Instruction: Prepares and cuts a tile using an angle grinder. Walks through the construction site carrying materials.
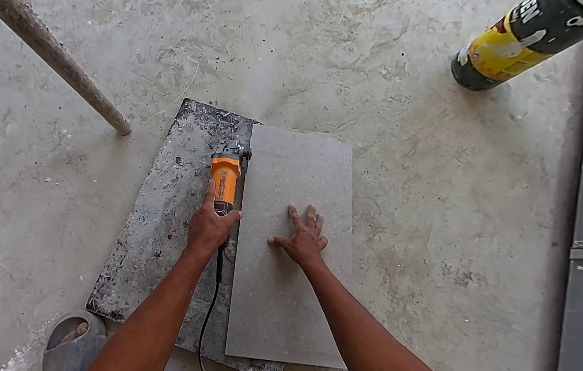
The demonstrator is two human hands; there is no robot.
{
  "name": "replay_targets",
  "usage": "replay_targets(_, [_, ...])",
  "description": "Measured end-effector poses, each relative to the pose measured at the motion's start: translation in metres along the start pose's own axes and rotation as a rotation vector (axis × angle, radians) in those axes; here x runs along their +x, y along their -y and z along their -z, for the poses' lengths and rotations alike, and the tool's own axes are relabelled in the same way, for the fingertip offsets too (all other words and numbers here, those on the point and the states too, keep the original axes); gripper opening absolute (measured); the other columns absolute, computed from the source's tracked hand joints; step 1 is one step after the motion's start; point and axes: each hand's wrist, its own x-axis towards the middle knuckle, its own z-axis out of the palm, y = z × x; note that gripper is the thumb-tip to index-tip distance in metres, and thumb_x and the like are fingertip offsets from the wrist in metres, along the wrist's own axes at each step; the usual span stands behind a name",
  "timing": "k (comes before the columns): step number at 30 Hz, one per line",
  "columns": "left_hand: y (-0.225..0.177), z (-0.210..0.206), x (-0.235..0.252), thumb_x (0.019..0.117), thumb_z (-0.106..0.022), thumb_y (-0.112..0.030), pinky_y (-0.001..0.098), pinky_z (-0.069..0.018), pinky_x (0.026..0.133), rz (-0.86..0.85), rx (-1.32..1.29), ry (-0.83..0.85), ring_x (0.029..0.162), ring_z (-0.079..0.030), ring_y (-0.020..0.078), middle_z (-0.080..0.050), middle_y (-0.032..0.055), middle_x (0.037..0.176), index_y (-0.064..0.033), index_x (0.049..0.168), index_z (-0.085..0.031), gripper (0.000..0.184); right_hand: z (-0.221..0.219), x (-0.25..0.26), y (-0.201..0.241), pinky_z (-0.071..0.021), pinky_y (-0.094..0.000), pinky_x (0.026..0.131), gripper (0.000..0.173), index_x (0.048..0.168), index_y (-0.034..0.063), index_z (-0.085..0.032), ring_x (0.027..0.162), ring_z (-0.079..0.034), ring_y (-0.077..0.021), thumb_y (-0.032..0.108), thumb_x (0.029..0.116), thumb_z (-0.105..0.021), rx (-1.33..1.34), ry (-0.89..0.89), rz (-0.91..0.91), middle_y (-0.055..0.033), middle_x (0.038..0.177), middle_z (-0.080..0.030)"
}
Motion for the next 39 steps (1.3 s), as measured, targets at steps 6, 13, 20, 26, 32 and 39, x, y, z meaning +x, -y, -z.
replay_targets(6, [0.001, -0.001, -0.002, 0.0877, -0.079, -0.048, 0.0636, -0.0542, 0.085, 0.003, -0.003, 0.000, 0.099, -0.070, 0.0412, -0.071, 0.0229, 0.113, -0.0316, 0.166, -0.016, 0.103, 0.001, 0.000, 0.001, -0.0104, -0.0809, 0.113, 0.109, 0.162, 0.0402, -0.030, 0.158, 0.011, -0.0409, 0.049, 0.0724, -0.092, -0.002, 0.011, -0.008, -0.0105, 0.174, 0.008])
replay_targets(13, [0.004, -0.002, -0.003, 0.0874, -0.079, -0.049, 0.0639, -0.0545, 0.084, 0.002, 0.010, -0.002, 0.097, -0.071, 0.0407, -0.071, 0.0224, 0.113, -0.0333, 0.166, -0.015, 0.103, 0.000, 0.001, 0.000, -0.0110, -0.0812, 0.113, 0.109, 0.162, 0.0400, -0.030, 0.158, 0.010, -0.0415, 0.049, 0.0722, -0.092, -0.003, 0.004, 0.000, -0.0105, 0.174, 0.007])
replay_targets(20, [0.007, -0.002, -0.006, 0.0870, -0.080, -0.047, 0.0636, -0.0544, 0.084, 0.002, -0.011, -0.009, 0.097, -0.070, 0.0403, -0.071, 0.0223, 0.113, -0.0334, 0.166, -0.016, 0.103, -0.001, 0.001, -0.001, -0.0110, -0.0808, 0.113, 0.110, 0.162, 0.0404, -0.029, 0.158, 0.010, -0.0411, 0.050, 0.0719, -0.092, -0.007, 0.006, -0.005, -0.0095, 0.174, 0.007])
replay_targets(26, [0.007, -0.003, -0.009, 0.0868, -0.080, -0.047, 0.0637, -0.0549, 0.082, 0.012, -0.003, -0.005, 0.095, -0.071, 0.0406, -0.071, 0.0225, 0.111, -0.0348, 0.166, -0.015, 0.104, 0.000, 0.001, 0.000, -0.0107, -0.0810, 0.113, 0.110, 0.162, 0.0398, -0.029, 0.158, 0.011, -0.0412, 0.049, 0.0723, -0.092, -0.009, 0.012, -0.008, -0.0100, 0.174, 0.008])
replay_targets(32, [0.011, -0.004, -0.012, 0.0870, -0.081, -0.046, 0.0630, -0.0551, 0.083, -0.011, -0.009, -0.023, 0.095, -0.071, 0.0403, -0.071, 0.0226, 0.112, -0.0328, 0.166, -0.016, 0.104, 0.000, 0.001, 0.001, -0.0097, -0.0809, 0.113, 0.111, 0.162, 0.0402, -0.028, 0.158, 0.011, -0.0411, 0.049, 0.0720, -0.092, -0.007, 0.014, -0.011, -0.0098, 0.174, 0.008])
replay_targets(39, [0.014, -0.006, -0.015, 0.0865, -0.081, -0.046, 0.0629, -0.0552, 0.082, -0.010, -0.012, -0.025, 0.094, -0.071, 0.0400, -0.071, 0.0229, 0.110, -0.0335, 0.166, -0.016, 0.104, 0.001, 0.000, 0.001, -0.0095, -0.0808, 0.113, 0.111, 0.162, 0.0396, -0.029, 0.158, 0.011, -0.0410, 0.050, 0.0719, -0.092, -0.005, 0.013, -0.006, -0.0094, 0.174, 0.008])
